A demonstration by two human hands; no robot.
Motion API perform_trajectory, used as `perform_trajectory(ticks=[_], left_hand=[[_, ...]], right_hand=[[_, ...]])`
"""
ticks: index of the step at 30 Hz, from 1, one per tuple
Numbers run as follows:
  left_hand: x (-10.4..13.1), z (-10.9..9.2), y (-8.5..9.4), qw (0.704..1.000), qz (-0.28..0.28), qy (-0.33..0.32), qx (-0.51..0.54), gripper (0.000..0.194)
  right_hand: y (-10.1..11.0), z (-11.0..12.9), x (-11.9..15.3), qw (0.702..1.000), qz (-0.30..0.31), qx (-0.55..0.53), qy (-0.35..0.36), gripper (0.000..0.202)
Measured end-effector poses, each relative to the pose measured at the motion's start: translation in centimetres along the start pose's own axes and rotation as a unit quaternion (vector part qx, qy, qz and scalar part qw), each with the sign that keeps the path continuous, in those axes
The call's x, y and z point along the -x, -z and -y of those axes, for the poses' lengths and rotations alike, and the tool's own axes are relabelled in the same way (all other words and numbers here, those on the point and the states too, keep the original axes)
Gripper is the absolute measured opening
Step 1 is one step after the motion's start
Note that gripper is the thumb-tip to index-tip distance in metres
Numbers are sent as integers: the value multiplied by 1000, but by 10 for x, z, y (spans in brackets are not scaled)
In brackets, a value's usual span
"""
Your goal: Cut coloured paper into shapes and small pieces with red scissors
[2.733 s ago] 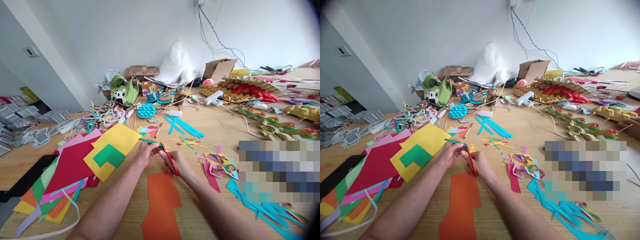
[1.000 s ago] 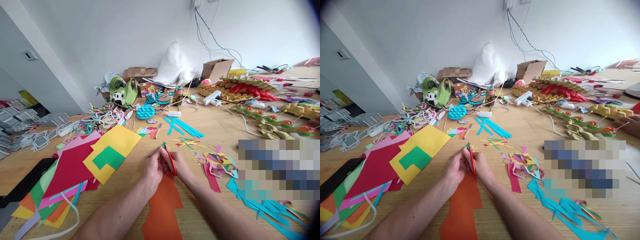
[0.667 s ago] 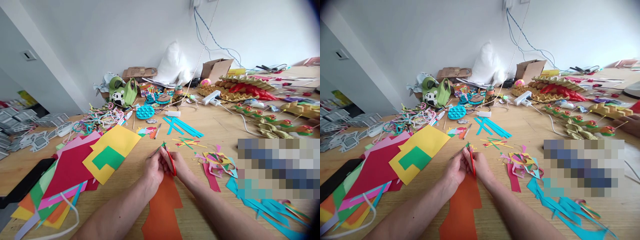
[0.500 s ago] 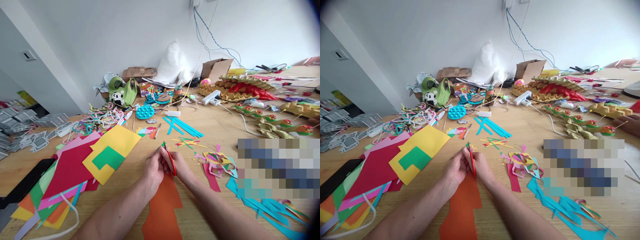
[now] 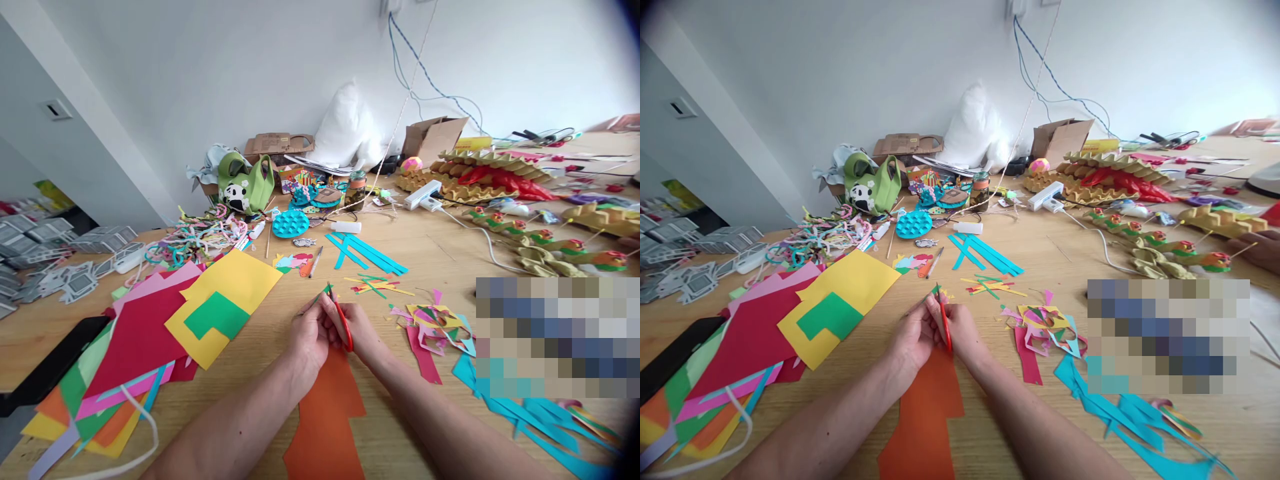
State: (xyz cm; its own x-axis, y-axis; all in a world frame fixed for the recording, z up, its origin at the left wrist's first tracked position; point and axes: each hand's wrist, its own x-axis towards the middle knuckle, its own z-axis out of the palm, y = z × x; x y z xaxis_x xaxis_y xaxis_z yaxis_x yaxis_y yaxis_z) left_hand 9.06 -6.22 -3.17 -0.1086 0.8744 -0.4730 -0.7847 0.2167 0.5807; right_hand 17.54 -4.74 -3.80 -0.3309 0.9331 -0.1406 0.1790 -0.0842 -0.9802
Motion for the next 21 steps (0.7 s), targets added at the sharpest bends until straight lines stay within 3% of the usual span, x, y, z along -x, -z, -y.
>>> perform_trajectory(ticks=[21], left_hand=[[-2, 0, 0, 1000, 0, 7, 26, 13]], right_hand=[[1, -1, 0, 1000, -4, 5, -1, 60]])
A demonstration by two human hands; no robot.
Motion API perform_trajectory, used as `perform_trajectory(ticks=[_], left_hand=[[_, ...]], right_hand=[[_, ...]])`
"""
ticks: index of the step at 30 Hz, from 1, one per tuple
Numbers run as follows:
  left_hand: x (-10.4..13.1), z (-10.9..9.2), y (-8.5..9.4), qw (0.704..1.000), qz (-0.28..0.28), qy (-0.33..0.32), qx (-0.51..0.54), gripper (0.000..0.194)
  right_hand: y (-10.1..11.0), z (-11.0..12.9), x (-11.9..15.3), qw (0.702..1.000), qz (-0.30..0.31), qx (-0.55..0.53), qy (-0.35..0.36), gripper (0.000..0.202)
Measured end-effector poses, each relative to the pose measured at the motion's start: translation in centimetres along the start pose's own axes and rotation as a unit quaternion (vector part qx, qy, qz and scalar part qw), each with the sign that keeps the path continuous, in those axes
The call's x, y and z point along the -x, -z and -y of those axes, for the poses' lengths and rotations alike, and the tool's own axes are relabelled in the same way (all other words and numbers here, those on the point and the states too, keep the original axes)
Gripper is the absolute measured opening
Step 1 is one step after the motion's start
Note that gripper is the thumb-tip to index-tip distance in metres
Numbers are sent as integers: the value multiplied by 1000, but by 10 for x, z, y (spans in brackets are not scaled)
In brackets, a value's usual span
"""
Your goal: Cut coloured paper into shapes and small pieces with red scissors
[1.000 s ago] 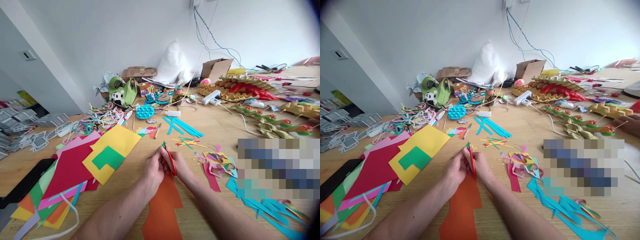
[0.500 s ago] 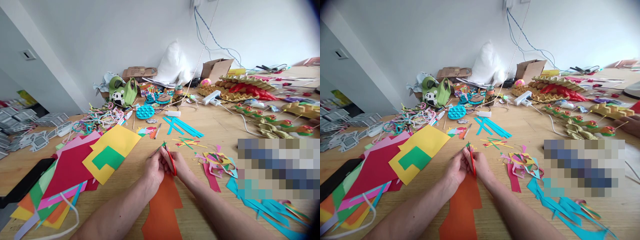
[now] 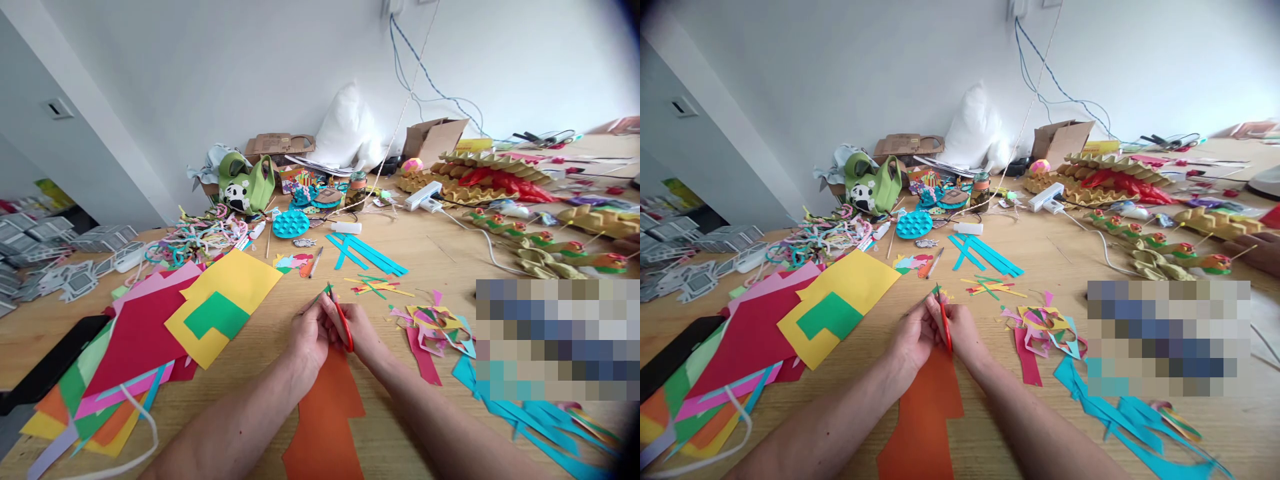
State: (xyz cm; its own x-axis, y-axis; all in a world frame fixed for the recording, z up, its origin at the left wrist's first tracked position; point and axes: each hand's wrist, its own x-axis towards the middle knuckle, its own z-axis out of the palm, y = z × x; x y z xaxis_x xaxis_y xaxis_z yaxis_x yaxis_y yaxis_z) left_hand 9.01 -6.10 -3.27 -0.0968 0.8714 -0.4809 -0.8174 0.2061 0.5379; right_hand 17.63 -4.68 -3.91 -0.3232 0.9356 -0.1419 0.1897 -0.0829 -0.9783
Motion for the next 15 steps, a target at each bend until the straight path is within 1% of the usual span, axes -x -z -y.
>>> perform_trajectory(ticks=[6, 15], left_hand=[[-2, 1, 2, 1000, 9, -3, -6, 16], [3, 0, -4, 1000, -13, -8, 6, 6]], right_hand=[[0, 1, 1, 1000, -3, -13, -6, 59], [0, 0, 0, 1000, -5, -19, -8, 60]])
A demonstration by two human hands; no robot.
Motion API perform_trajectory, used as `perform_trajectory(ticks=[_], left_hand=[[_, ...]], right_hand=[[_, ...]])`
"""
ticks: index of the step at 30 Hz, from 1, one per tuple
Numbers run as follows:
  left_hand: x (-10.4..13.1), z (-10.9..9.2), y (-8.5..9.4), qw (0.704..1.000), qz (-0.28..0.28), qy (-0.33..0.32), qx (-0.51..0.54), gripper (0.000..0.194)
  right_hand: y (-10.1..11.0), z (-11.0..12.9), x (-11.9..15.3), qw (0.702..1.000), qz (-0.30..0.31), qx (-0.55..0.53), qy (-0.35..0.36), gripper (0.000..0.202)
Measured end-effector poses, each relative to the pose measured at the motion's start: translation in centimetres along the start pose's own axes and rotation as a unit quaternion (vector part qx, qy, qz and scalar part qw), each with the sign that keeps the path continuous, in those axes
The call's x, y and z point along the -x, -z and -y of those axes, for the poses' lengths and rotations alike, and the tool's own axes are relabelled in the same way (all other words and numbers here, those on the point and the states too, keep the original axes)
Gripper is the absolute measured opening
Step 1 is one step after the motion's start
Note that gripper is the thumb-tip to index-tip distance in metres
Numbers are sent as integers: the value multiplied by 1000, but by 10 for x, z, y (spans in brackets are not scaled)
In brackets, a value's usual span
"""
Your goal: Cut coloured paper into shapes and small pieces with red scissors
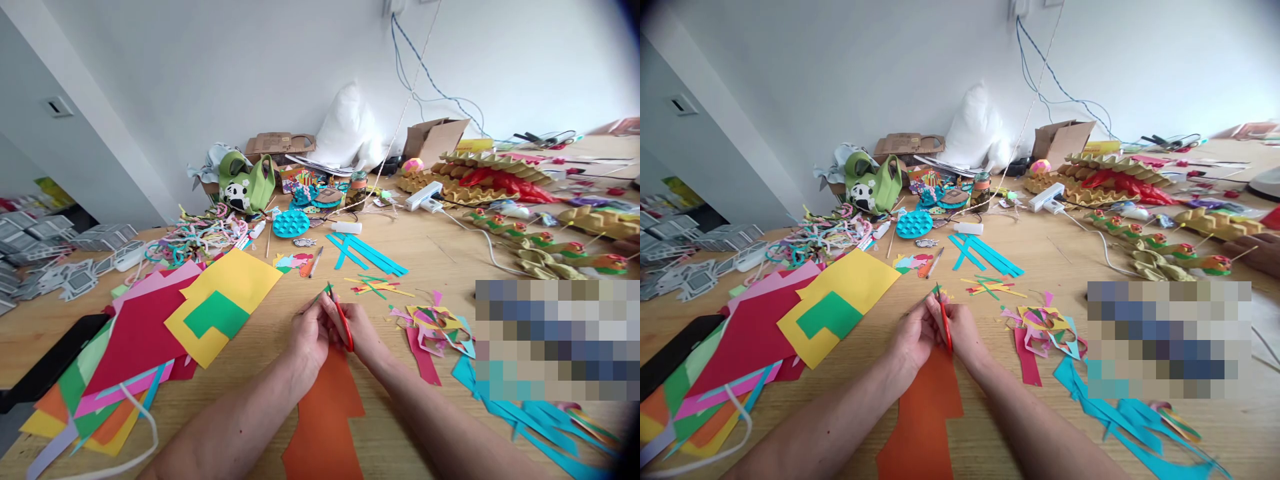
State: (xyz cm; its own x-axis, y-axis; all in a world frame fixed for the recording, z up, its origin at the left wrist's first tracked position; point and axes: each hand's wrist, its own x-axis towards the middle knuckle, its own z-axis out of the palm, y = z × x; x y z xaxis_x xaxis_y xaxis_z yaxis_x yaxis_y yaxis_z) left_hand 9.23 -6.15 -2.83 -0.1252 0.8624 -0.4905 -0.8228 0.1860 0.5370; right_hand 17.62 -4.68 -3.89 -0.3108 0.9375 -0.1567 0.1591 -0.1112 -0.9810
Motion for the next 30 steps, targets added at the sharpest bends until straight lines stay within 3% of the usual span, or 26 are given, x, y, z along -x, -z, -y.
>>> perform_trajectory(ticks=[16, 23, 30], left_hand=[[-8, 0, 10, 998, 26, -25, -52, 23], [-21, -26, 11, 995, 35, -33, -89, 8], [-31, -47, 16, 965, 85, -91, -231, 17]], right_hand=[[2, 3, 1, 999, 5, 9, -34, 58], [4, 12, 5, 998, 24, 4, -64, 57], [4, 18, 8, 996, 54, 33, -66, 59]])
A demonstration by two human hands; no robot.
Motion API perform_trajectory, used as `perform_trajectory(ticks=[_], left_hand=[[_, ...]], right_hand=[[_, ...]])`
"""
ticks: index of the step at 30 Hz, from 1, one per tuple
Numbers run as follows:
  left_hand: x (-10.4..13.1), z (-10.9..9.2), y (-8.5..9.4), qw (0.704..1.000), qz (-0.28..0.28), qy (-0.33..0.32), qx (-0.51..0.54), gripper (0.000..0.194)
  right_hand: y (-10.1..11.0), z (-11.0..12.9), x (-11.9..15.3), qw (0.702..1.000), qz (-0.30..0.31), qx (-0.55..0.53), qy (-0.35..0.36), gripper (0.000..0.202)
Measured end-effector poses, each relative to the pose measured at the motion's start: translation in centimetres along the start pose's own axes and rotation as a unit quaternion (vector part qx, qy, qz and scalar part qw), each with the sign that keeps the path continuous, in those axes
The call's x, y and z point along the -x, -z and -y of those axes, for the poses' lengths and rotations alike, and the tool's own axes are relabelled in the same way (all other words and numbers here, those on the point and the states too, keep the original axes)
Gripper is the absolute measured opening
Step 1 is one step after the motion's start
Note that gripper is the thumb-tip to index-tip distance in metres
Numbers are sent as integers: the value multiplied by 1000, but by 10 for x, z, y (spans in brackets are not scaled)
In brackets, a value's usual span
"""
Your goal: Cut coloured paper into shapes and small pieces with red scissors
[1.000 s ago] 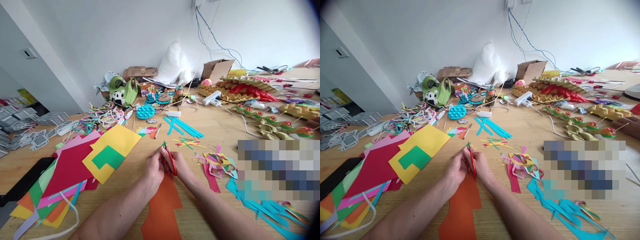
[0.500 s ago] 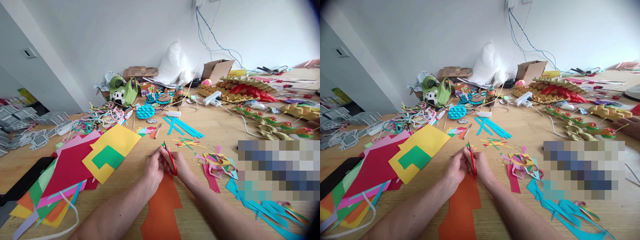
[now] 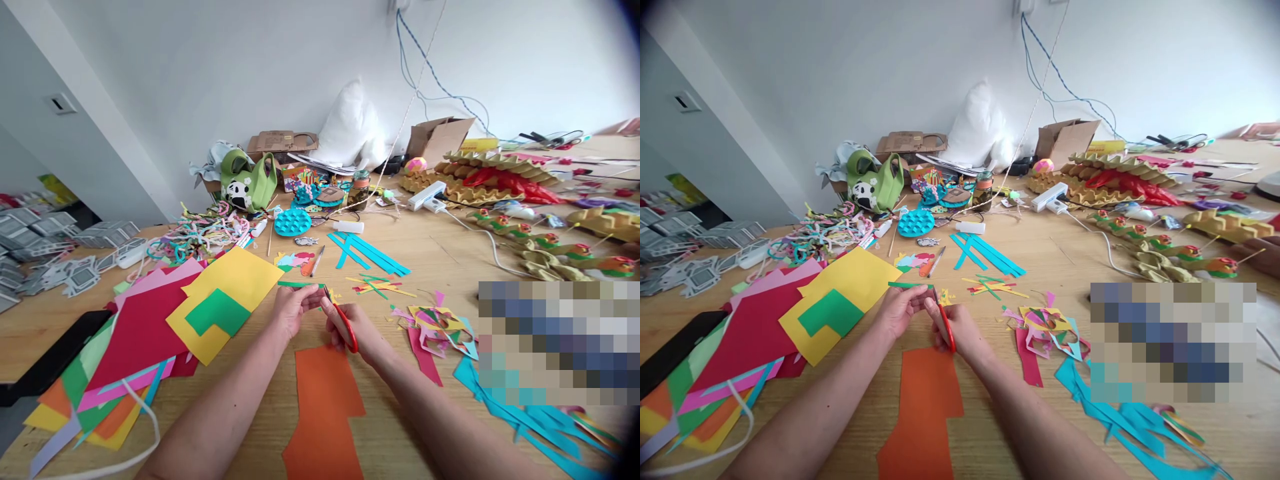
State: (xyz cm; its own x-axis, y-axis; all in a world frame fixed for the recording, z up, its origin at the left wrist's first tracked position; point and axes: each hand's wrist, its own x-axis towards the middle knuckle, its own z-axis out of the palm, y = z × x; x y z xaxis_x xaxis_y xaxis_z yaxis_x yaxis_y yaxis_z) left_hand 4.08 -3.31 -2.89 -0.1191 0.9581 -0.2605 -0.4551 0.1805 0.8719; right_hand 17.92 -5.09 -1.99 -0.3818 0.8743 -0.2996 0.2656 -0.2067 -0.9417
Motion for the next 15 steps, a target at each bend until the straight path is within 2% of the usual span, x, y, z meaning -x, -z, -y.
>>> perform_trajectory(ticks=[6, 15], left_hand=[[2, -5, 1, 999, 31, 17, -39, 22], [4, -9, 0, 998, 33, 5, -49, 19]], right_hand=[[1, 1, 2, 1000, 9, 25, 11, 59], [1, 2, 2, 999, 9, 26, 17, 58]])
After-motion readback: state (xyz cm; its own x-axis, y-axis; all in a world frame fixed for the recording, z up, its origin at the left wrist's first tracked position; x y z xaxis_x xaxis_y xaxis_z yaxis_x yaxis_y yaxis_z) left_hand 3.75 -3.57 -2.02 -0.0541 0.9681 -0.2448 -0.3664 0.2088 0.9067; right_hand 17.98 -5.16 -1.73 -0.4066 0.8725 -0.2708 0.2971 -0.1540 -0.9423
